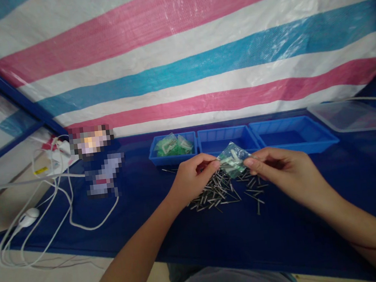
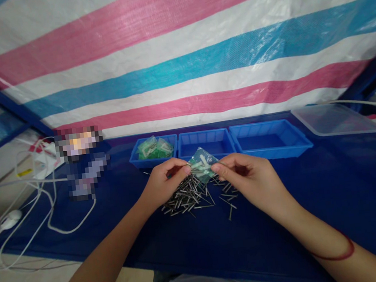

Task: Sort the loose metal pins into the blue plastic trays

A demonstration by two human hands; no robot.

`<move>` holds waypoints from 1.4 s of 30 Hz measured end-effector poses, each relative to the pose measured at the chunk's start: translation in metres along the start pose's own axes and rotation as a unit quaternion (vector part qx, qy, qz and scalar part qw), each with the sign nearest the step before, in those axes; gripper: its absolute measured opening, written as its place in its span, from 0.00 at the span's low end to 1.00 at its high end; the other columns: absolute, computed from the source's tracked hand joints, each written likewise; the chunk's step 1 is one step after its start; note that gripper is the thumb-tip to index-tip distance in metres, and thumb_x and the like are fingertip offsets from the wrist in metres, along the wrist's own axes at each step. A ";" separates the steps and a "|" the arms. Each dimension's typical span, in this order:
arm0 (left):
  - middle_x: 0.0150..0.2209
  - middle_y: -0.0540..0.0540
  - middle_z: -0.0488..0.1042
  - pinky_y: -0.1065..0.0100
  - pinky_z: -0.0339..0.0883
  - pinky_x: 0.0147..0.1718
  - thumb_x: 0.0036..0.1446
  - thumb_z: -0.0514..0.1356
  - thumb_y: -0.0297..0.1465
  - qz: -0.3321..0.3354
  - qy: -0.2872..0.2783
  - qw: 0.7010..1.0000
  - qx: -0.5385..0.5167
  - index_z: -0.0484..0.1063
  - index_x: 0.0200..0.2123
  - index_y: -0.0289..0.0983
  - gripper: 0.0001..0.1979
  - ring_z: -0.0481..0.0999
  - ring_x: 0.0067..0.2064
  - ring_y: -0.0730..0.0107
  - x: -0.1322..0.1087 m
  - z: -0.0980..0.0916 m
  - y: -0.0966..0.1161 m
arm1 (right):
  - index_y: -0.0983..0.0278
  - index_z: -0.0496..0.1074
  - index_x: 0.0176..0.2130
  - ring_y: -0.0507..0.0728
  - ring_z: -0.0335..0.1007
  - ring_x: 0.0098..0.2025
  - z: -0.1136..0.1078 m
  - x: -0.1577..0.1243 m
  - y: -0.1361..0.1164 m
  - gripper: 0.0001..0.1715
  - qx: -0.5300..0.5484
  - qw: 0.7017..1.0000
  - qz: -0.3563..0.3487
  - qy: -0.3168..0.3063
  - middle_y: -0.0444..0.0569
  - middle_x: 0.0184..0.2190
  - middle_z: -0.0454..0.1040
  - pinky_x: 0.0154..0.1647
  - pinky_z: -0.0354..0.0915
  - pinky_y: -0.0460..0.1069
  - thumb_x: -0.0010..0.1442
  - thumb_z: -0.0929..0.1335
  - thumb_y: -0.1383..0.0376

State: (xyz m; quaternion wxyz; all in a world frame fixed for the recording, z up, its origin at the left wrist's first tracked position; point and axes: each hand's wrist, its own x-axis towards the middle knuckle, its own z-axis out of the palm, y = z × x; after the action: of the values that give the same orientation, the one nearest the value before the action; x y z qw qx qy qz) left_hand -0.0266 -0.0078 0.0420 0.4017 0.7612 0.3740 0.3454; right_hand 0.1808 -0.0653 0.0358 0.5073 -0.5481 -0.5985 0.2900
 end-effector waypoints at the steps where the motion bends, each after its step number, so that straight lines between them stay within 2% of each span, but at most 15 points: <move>1: 0.29 0.48 0.76 0.72 0.64 0.31 0.58 0.59 0.37 -0.008 -0.007 1.000 -0.012 0.74 0.32 0.35 0.11 0.71 0.29 0.73 0.000 0.000 0.000 | 0.61 0.74 0.26 0.51 0.70 0.24 0.000 0.001 -0.001 0.13 0.004 1.000 0.004 0.002 0.44 0.22 0.75 0.25 0.67 0.45 0.53 0.72 0.54; 5: 0.25 0.49 0.74 0.73 0.63 0.28 0.58 0.58 0.38 -0.042 -0.038 0.995 -0.083 0.73 0.33 0.34 0.12 0.70 0.26 0.76 0.000 0.001 0.000 | 0.62 0.77 0.32 0.49 0.65 0.18 0.001 0.000 -0.002 0.12 0.053 0.998 0.033 -0.003 0.44 0.21 0.75 0.18 0.62 0.44 0.54 0.71 0.55; 8: 0.29 0.47 0.76 0.72 0.65 0.28 0.58 0.59 0.38 -0.067 -0.043 0.987 -0.138 0.74 0.37 0.33 0.13 0.71 0.26 0.76 0.002 0.002 -0.001 | 0.62 0.77 0.37 0.48 0.60 0.16 -0.001 -0.001 -0.001 0.14 0.082 0.995 0.050 -0.008 0.44 0.20 0.75 0.13 0.57 0.44 0.55 0.71 0.55; 11: 0.33 0.44 0.78 0.72 0.66 0.30 0.58 0.58 0.39 -0.081 -0.033 0.982 -0.165 0.74 0.41 0.33 0.15 0.71 0.27 0.76 0.003 0.002 -0.002 | 0.62 0.78 0.38 0.49 0.63 0.17 -0.003 -0.002 0.001 0.15 0.087 0.995 0.041 -0.011 0.46 0.23 0.76 0.16 0.61 0.45 0.57 0.69 0.55; 14: 0.33 0.44 0.78 0.72 0.67 0.31 0.58 0.59 0.40 -0.073 -0.018 0.983 -0.167 0.75 0.40 0.33 0.16 0.72 0.28 0.76 0.005 0.002 -0.004 | 0.62 0.78 0.38 0.49 0.66 0.19 -0.003 -0.002 -0.001 0.15 0.078 0.996 0.035 -0.012 0.48 0.27 0.78 0.20 0.66 0.46 0.58 0.68 0.55; 16: 0.33 0.45 0.77 0.72 0.67 0.32 0.55 0.62 0.37 -0.063 -0.007 0.984 -0.169 0.75 0.39 0.34 0.13 0.73 0.29 0.76 0.005 0.002 -0.005 | 0.62 0.77 0.38 0.50 0.67 0.19 -0.001 -0.002 -0.002 0.14 0.076 0.996 0.036 -0.015 0.48 0.25 0.78 0.18 0.66 0.46 0.56 0.70 0.56; 21: 0.33 0.47 0.78 0.70 0.69 0.34 0.53 0.64 0.33 -0.063 0.001 0.987 -0.148 0.74 0.46 0.36 0.17 0.74 0.30 0.75 0.005 0.002 -0.010 | 0.61 0.77 0.37 0.50 0.68 0.19 0.004 -0.001 -0.003 0.12 0.076 0.997 0.025 -0.012 0.46 0.24 0.77 0.17 0.64 0.45 0.53 0.72 0.58; 27: 0.37 0.44 0.79 0.67 0.69 0.37 0.54 0.62 0.35 -0.036 0.019 0.996 -0.076 0.76 0.42 0.34 0.14 0.76 0.35 0.69 0.004 0.000 -0.008 | 0.61 0.76 0.39 0.51 0.70 0.23 0.003 -0.003 0.000 0.11 0.042 0.999 0.008 -0.003 0.47 0.26 0.77 0.22 0.67 0.46 0.56 0.70 0.59; 29: 0.37 0.45 0.79 0.68 0.69 0.37 0.55 0.62 0.35 -0.008 0.062 0.997 -0.039 0.77 0.42 0.35 0.13 0.76 0.36 0.68 0.008 -0.010 -0.007 | 0.61 0.74 0.43 0.51 0.69 0.23 0.001 -0.003 0.000 0.14 0.041 0.999 0.013 0.003 0.47 0.27 0.77 0.22 0.66 0.46 0.57 0.69 0.58; 31: 0.38 0.46 0.79 0.68 0.68 0.37 0.55 0.61 0.35 0.013 0.145 0.989 -0.004 0.77 0.42 0.37 0.13 0.76 0.36 0.69 0.014 -0.030 -0.009 | 0.62 0.73 0.44 0.51 0.69 0.24 0.000 -0.003 -0.001 0.16 0.055 0.998 0.018 0.017 0.48 0.29 0.76 0.23 0.66 0.46 0.57 0.69 0.57; 35: 0.37 0.46 0.79 0.71 0.68 0.35 0.55 0.60 0.36 0.036 0.359 0.933 0.020 0.76 0.45 0.35 0.16 0.75 0.35 0.70 0.025 -0.086 -0.024 | 0.61 0.72 0.42 0.50 0.69 0.24 -0.001 -0.001 -0.004 0.15 0.087 0.995 0.019 0.040 0.48 0.34 0.75 0.22 0.65 0.46 0.56 0.70 0.58; 36: 0.36 0.46 0.79 0.71 0.68 0.35 0.54 0.60 0.35 0.028 0.390 0.920 0.030 0.76 0.45 0.34 0.16 0.75 0.35 0.70 0.027 -0.099 -0.029 | 0.61 0.72 0.42 0.50 0.69 0.24 0.000 -0.001 -0.005 0.14 0.091 0.995 0.021 0.037 0.47 0.34 0.75 0.22 0.65 0.46 0.56 0.69 0.58; 39: 0.34 0.44 0.78 0.69 0.67 0.36 0.55 0.58 0.35 -0.015 0.413 0.904 0.108 0.76 0.44 0.32 0.17 0.75 0.34 0.68 0.026 -0.126 -0.041 | 0.60 0.72 0.42 0.49 0.69 0.26 0.001 -0.002 -0.004 0.12 0.103 0.994 0.025 0.028 0.45 0.34 0.74 0.25 0.65 0.46 0.57 0.69 0.59; 42: 0.38 0.43 0.78 0.66 0.66 0.40 0.58 0.55 0.34 -0.030 0.375 0.886 0.270 0.76 0.46 0.33 0.17 0.75 0.37 0.64 0.022 -0.129 -0.045 | 0.58 0.71 0.42 0.50 0.69 0.26 0.002 -0.003 -0.003 0.12 0.104 0.994 0.023 0.026 0.45 0.34 0.73 0.26 0.65 0.46 0.57 0.69 0.58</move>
State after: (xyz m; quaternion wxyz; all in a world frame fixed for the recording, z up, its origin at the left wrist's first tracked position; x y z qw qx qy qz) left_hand -0.1357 0.0745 0.0643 0.0205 0.6422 0.5980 0.4790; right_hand 0.1774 -0.0684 0.0369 0.5705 -0.5132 -0.5386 0.3479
